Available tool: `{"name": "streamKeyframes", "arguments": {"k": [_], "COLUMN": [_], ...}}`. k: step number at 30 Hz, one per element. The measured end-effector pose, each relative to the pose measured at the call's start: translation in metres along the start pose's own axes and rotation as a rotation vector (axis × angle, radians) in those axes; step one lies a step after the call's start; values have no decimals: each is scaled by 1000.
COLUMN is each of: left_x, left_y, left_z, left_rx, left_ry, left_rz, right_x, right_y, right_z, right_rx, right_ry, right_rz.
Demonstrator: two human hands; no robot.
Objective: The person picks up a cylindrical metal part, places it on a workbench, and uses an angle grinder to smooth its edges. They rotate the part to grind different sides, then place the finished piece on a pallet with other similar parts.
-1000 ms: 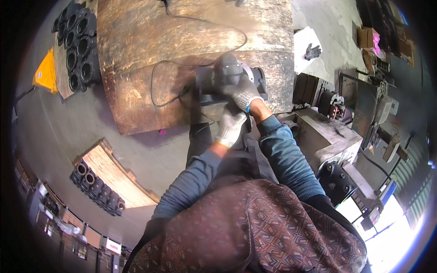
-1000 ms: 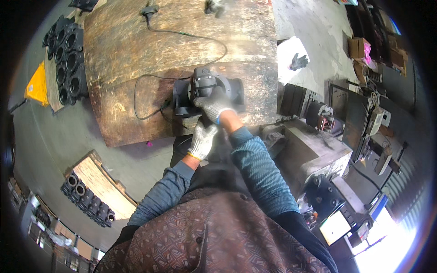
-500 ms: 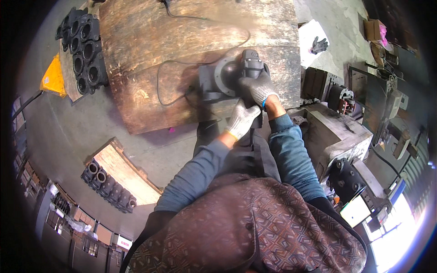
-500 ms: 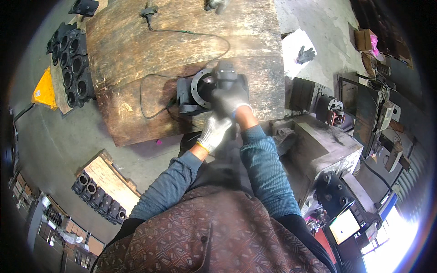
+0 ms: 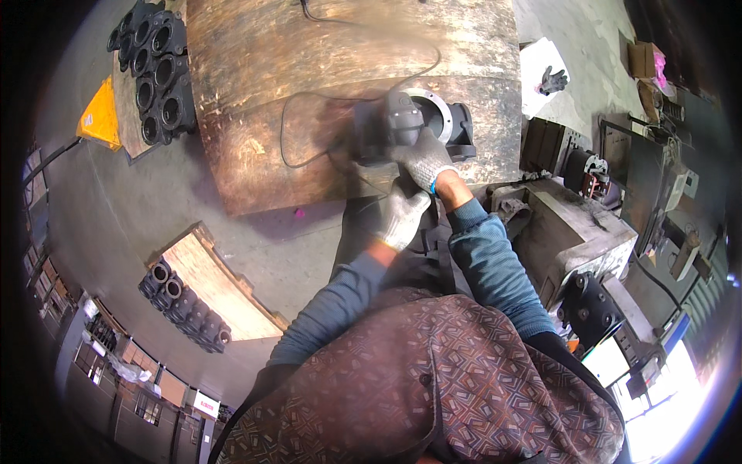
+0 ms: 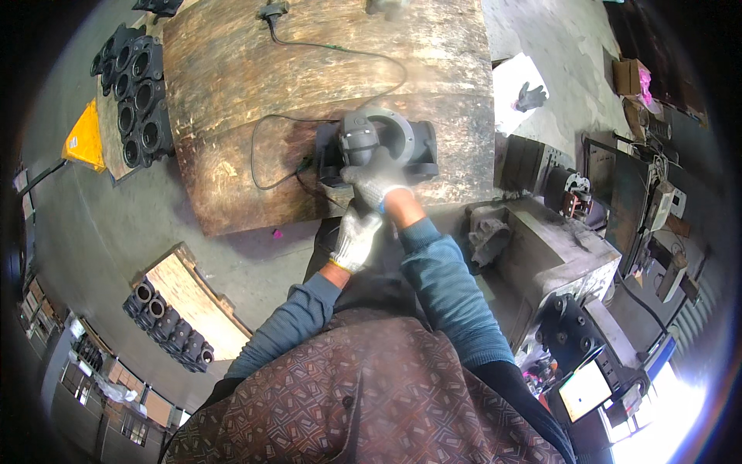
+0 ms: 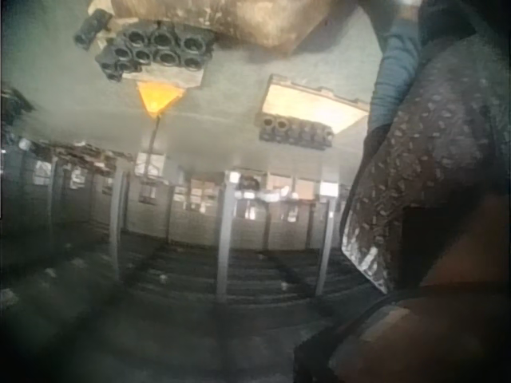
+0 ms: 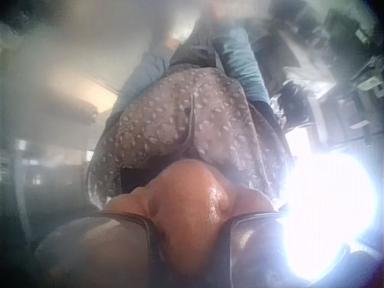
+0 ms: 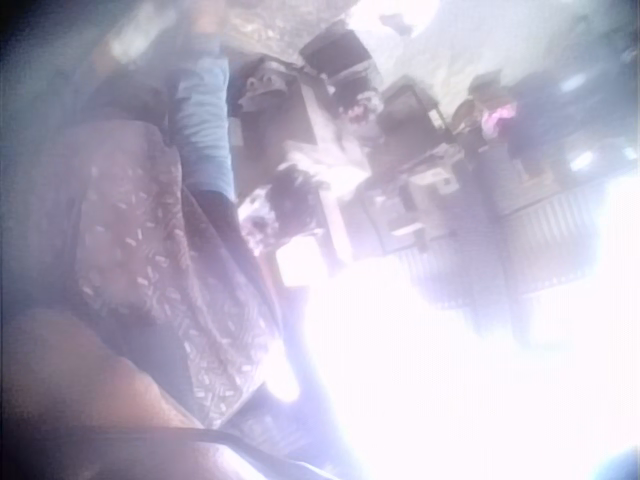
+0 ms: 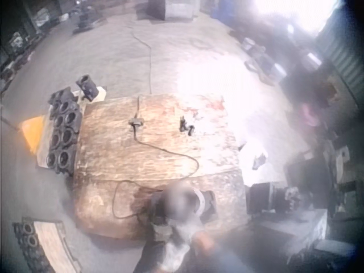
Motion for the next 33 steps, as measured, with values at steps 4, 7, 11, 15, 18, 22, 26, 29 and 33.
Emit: {"name": "streamKeyframes", "arguments": {"k": [4,7,11,15,18,22,26,29,33], "left_x": [9,11,8,-4,-12,-14,-19,-24,-29], "left_y": [6,7,8,4,3,5,1,0,-7], "left_z": [21,26,19,-6,-23,-29,-26,-19,-13], "left_rx": [-57,-8,52,77,161,264,270,373,376], "left_ry": [3,65,83,128,162,152,176,377,160], "left_rz": [200,-37,-126,-50,-235,-347,-225,-452,-446], "right_x": [-11,-23,-28,-22,-24,-35,-44,-49,-56], "right_y": [4,4,1,-5,-13,-20,-22,-21,-20], "right_z": [14,19,11,-11,-21,-23,-16,-7,6], "right_rx": [12,-45,-15,7,-65,-91,-141,-142,-76], "right_ry": [-23,6,3,31,51,140,188,183,272], "right_rz": [20,-28,-41,-143,-199,-225,-260,-344,-407]}}
Point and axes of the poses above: each hand's wrist, its own z-axis away from the middle knuckle, its own y-axis out of the palm, x = y × z, the point moved 2 cm from there along -z, towards the middle knuckle, and after that the axes turned 11 degrees about y, right-handed, at the moved point
